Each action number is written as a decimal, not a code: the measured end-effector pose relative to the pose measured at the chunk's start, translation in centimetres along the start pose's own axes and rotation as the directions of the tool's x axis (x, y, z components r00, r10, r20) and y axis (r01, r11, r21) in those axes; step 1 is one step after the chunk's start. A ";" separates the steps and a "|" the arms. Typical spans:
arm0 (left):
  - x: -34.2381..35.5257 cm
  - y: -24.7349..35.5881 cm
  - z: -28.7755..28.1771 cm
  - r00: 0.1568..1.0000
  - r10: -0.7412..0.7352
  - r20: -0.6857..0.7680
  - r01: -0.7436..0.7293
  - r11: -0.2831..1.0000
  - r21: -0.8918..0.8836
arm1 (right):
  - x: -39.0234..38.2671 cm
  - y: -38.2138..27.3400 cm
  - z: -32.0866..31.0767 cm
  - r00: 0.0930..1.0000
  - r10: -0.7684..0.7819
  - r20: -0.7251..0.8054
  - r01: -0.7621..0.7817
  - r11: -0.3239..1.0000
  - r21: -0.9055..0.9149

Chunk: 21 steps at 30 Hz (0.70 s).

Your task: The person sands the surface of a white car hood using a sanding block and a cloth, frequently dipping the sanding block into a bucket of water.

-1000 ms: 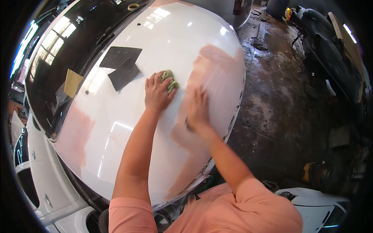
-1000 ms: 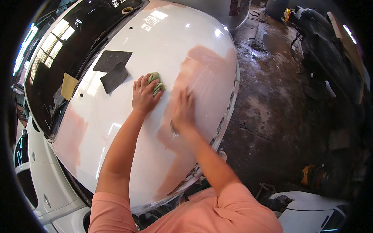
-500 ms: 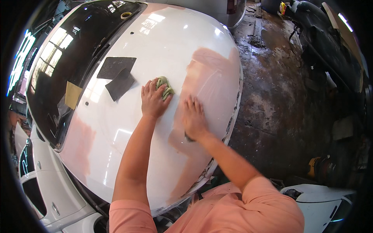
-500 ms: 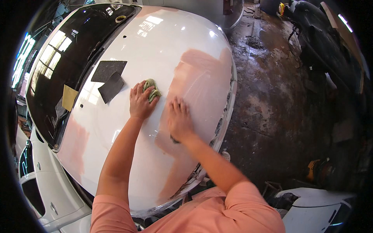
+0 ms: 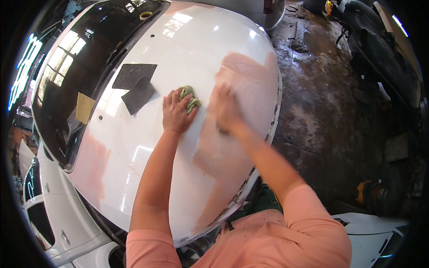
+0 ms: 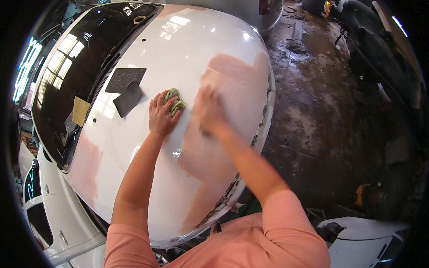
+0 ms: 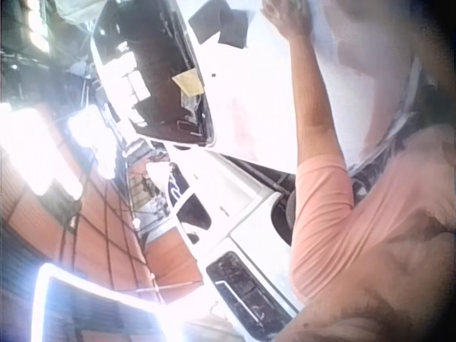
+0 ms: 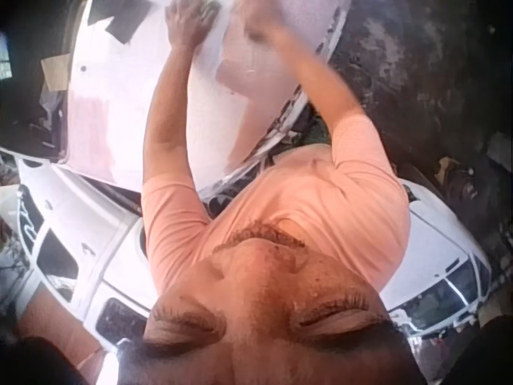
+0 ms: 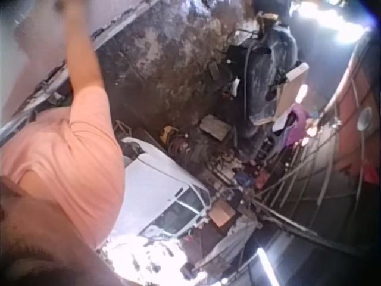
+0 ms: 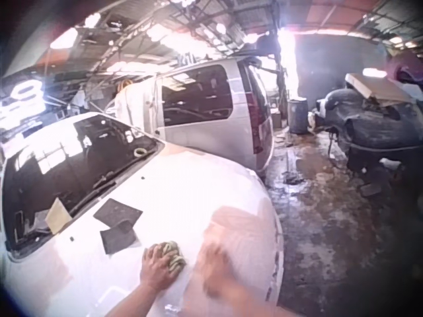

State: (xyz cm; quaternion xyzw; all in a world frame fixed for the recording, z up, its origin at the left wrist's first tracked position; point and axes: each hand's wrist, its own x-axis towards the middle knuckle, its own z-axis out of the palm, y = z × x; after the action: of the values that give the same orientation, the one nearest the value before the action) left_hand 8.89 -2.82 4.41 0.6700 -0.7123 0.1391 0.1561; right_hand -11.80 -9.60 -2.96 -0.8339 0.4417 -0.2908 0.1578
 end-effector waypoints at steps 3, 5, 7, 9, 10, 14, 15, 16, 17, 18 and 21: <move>3.2 4.5 2.4 0.998 0.053 -0.043 -0.057 0.993 -0.099 | 6.4 11.1 -5.6 0.926 0.315 -0.210 -0.319 0.947 0.014; 2.6 4.3 3.0 0.998 0.055 -0.040 -0.059 0.994 -0.090 | 2.4 9.0 -2.3 0.940 0.242 -0.239 -0.254 0.967 -0.017; 0.3 0.5 2.1 0.999 0.022 -0.032 -0.022 1.000 -0.003 | -3.9 -0.2 2.1 0.975 0.163 -0.150 -0.160 0.987 0.033; -1.2 -1.1 1.0 1.000 -0.021 0.006 0.021 1.000 0.001 | -9.2 -6.1 1.3 0.997 0.080 0.011 -0.080 0.992 0.096; -1.2 -1.5 0.5 0.999 -0.029 0.016 0.029 1.000 -0.001 | -9.9 -6.7 0.3 0.998 0.016 0.059 -0.024 0.991 0.131; 1.6 2.1 1.5 1.000 0.009 -0.001 -0.009 0.999 -0.033 | 0.0 8.9 -2.0 0.967 0.141 -0.213 -0.126 0.989 0.083; 2.8 3.5 2.5 0.999 0.038 -0.019 -0.039 0.997 -0.070 | 2.4 13.2 -4.2 0.933 0.258 -0.252 -0.260 0.965 0.024; 2.6 3.2 2.5 0.999 0.038 -0.019 -0.039 0.997 -0.069 | 2.6 12.7 -4.0 0.921 0.292 -0.258 -0.297 0.955 0.021; 2.5 3.2 2.6 0.999 0.041 -0.022 -0.043 0.996 -0.075 | 2.8 12.4 -4.1 0.906 0.327 -0.269 -0.337 0.941 0.012; 2.6 3.4 2.8 0.998 0.054 -0.028 -0.055 0.996 -0.068 | 2.7 12.2 -4.3 0.887 0.363 -0.285 -0.380 0.925 -0.003; -0.6 0.0 1.1 1.000 0.019 0.003 -0.019 1.000 0.025 | -8.2 0.1 2.1 0.978 0.138 -0.157 -0.130 0.990 0.056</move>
State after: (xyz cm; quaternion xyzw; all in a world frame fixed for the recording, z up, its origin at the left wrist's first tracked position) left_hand 8.85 -2.68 3.19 0.6652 -0.7171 0.1486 0.1455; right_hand -14.10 -2.86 -7.48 -0.7724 0.5014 -0.3555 0.1597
